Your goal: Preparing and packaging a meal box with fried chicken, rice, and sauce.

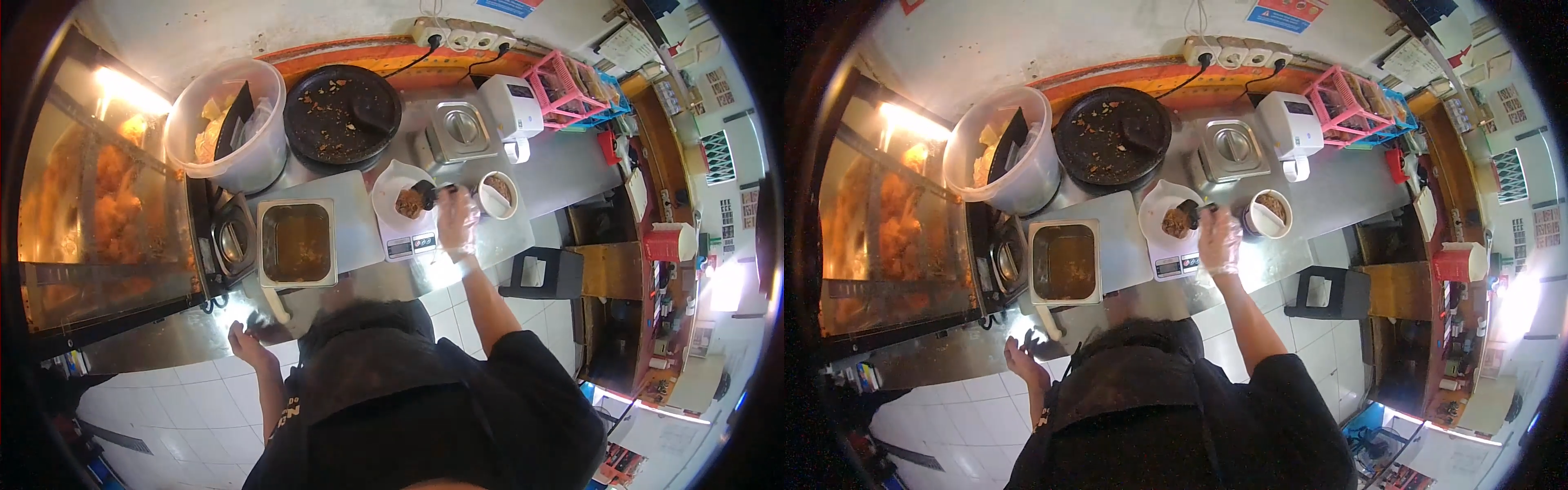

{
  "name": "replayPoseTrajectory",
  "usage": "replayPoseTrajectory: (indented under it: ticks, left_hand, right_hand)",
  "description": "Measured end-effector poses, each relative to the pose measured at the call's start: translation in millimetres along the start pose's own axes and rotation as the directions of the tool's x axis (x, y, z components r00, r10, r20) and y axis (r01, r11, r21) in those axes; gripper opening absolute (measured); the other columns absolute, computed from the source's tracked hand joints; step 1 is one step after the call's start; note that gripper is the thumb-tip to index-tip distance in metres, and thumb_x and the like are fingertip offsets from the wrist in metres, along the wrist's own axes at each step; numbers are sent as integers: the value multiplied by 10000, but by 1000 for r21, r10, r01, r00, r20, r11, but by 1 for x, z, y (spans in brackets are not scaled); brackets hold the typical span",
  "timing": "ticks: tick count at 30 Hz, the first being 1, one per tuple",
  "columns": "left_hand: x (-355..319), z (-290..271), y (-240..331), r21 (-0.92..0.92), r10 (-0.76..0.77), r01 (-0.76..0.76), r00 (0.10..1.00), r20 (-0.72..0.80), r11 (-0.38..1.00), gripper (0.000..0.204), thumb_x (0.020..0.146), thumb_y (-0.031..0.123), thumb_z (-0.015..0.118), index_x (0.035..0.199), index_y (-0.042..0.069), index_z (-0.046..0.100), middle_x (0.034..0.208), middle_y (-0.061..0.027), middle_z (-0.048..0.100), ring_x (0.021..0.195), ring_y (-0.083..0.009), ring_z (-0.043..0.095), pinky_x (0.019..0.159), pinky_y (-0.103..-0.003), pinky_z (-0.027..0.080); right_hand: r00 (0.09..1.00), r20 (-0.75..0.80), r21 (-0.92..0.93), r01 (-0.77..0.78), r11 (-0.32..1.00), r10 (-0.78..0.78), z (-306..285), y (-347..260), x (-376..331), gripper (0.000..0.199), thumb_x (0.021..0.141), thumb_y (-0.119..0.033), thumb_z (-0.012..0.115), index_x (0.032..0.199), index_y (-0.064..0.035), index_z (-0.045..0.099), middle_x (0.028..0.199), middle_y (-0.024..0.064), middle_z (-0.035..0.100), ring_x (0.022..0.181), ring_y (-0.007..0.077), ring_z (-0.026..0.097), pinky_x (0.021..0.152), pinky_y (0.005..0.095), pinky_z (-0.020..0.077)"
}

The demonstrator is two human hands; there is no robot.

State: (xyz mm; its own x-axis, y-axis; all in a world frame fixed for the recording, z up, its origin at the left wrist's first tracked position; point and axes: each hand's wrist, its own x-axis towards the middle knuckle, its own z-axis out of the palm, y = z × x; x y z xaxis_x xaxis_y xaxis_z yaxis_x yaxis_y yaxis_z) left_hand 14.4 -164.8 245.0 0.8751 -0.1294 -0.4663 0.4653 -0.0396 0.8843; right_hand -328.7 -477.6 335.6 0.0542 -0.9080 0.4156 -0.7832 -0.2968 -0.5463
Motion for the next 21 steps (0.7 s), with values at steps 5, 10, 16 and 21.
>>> replayPoseTrajectory:
  ticks: [5, 10, 16, 21]
  left_hand:
    - [1, -22, -3, 71, 17, -15, 999, -30, 997, 293, 945, 199, 593, 1164, 4, 599, 995, -36, 585, 763, -124, 506, 683, -266, 445]
    - [-3, -26, 2, 26, -4, 5, 999, -45, 1000, 300, 951, 197, 586, 1182, 5, 586, 1011, -53, 591, 818, -153, 556, 727, -280, 473]
    - [10, -31, -8, 13, 6, -6, 1000, -27, 1000, 315, 940, 217, 593, 1178, 11, 595, 1044, -44, 587, 863, -145, 540, 725, -280, 458]
    - [12, -25, -7, 70, 6, -2, 999, -54, 998, 326, 926, 239, 602, 1170, 23, 614, 1039, -20, 582, 848, -129, 510, 720, -263, 432]
  right_hand:
    - [969, 30, 151, 240, 959, -247, 9, -13, -9, 113, 917, -109, 651, 998, -50, 598, 835, 187, 678, 769, 388, 664, 666, 471, 510]
    - [998, -57, 36, 29, 999, -27, 11, 8, -5, 123, 957, -150, 621, 980, -32, 596, 823, 155, 678, 747, 320, 662, 671, 428, 514]
    - [803, -10, 731, -400, 552, 596, 15, 25, 11, 215, 958, -197, 639, 945, -1, 550, 792, 82, 613, 687, 177, 607, 655, 346, 543]
    - [825, 138, 659, -489, 571, 548, 21, 85, -5, 341, 911, -262, 683, 1158, -34, 627, 938, 110, 688, 800, 290, 652, 764, 391, 538]
